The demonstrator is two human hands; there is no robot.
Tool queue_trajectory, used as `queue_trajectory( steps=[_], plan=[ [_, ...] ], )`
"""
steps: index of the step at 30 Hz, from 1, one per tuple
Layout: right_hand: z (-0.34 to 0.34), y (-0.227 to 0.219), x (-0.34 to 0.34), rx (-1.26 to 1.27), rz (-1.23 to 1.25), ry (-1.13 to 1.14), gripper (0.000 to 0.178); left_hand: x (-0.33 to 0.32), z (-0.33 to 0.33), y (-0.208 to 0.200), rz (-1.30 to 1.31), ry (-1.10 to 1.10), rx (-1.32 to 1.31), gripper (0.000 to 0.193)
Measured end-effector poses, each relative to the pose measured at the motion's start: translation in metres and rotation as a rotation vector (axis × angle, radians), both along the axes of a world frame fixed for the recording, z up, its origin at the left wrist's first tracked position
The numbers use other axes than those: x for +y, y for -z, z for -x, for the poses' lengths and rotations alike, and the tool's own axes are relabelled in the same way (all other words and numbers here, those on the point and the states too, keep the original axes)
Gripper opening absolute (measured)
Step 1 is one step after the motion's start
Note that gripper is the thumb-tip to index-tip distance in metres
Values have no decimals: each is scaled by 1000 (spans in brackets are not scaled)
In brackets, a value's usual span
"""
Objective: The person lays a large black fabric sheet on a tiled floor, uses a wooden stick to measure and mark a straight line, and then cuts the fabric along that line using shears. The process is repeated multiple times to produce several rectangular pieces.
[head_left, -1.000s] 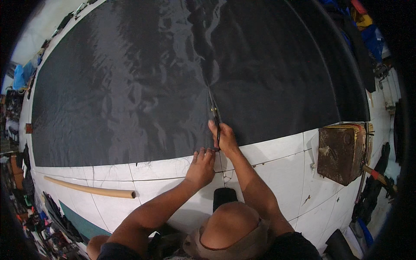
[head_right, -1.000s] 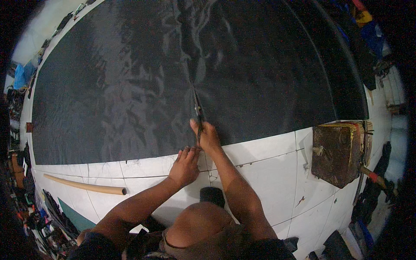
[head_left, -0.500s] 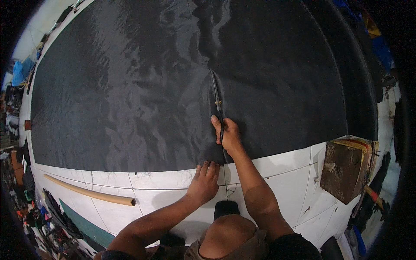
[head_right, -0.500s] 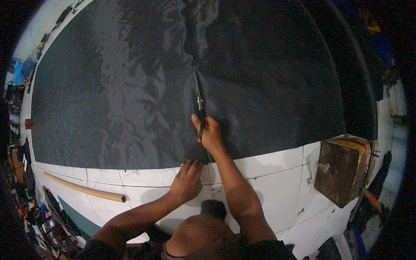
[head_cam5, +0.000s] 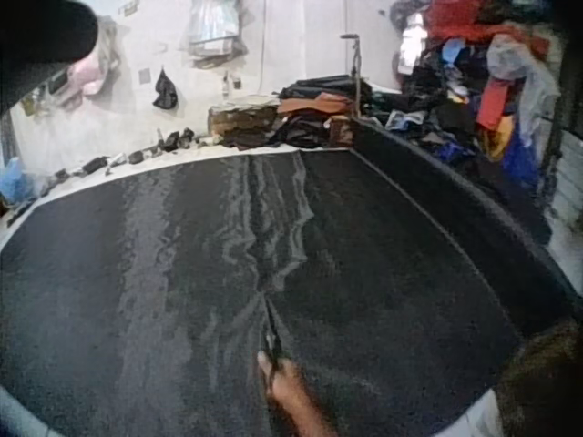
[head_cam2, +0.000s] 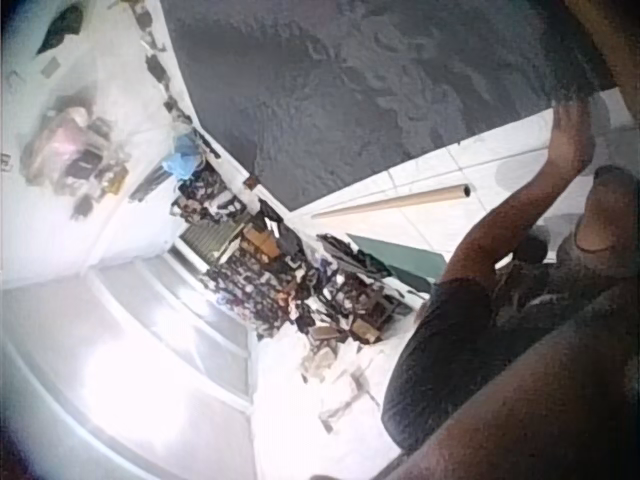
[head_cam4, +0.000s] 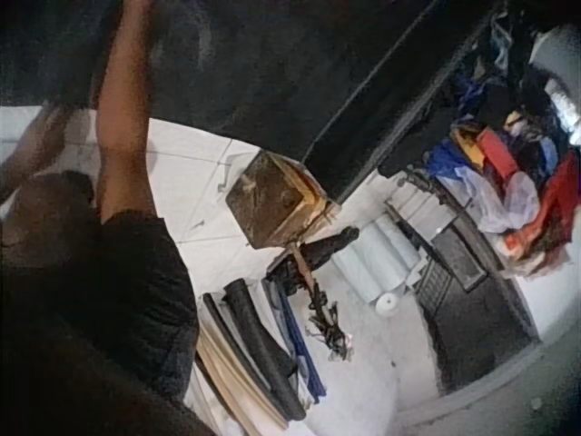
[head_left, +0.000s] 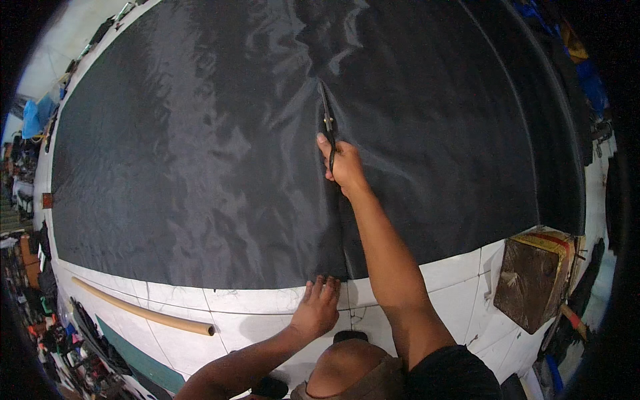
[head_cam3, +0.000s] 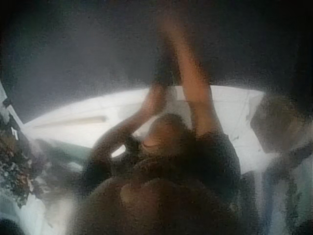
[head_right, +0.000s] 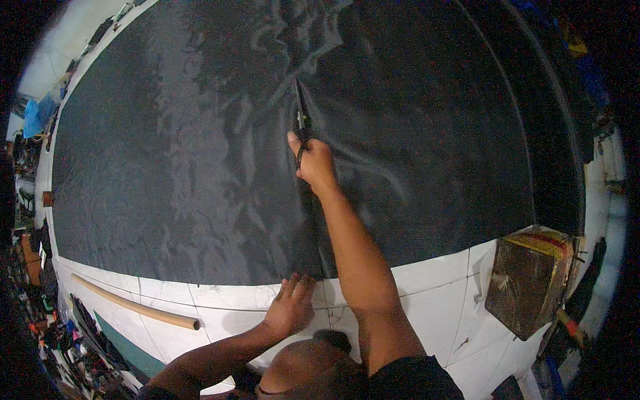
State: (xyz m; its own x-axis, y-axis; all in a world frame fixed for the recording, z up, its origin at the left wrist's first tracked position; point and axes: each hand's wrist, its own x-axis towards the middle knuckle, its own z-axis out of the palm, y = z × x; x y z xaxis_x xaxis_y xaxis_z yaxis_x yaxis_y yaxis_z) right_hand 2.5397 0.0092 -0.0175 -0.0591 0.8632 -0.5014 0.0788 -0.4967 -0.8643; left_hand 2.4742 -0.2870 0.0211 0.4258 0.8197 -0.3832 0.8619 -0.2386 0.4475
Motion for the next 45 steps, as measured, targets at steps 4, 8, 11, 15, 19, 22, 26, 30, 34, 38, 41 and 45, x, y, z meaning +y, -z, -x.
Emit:
queue_trajectory(
  steps=[4,8,11,15,19,22,26,30,34,38,41,45],
  plan=[
    [5,-2,32,78,-10,-22,50,0,0,4,21,-4,-10,62],
    [28,-3,111,25,-21,1,51,-3,-1,9,36,18,-5,62],
    [33,1,146,-31,-37,-22,53,6,-2,4,3,20,-8,57],
    [25,15,150,11,-85,-51,53,54,7,-17,270,-148,-144,41],
    [30,6,144,-85,-82,-59,52,241,50,-12,-352,-551,-186,41],
    [43,-13,142,14,-137,-74,52,350,88,27,-751,-675,68,54],
    [30,2,153,6,-71,-92,49,377,78,61,-661,-717,133,57],
    [21,10,150,115,86,-43,46,379,78,53,-570,-724,125,59],
    [28,-3,154,163,118,-62,41,382,83,43,-521,-732,108,60],
    [33,-14,172,197,158,-34,40,383,84,40,-408,-728,130,62],
    [46,-10,192,55,99,-52,43,385,85,43,-350,-732,137,63],
    [58,-10,245,24,127,-54,43,387,85,44,-290,-729,140,63]
  ],
)
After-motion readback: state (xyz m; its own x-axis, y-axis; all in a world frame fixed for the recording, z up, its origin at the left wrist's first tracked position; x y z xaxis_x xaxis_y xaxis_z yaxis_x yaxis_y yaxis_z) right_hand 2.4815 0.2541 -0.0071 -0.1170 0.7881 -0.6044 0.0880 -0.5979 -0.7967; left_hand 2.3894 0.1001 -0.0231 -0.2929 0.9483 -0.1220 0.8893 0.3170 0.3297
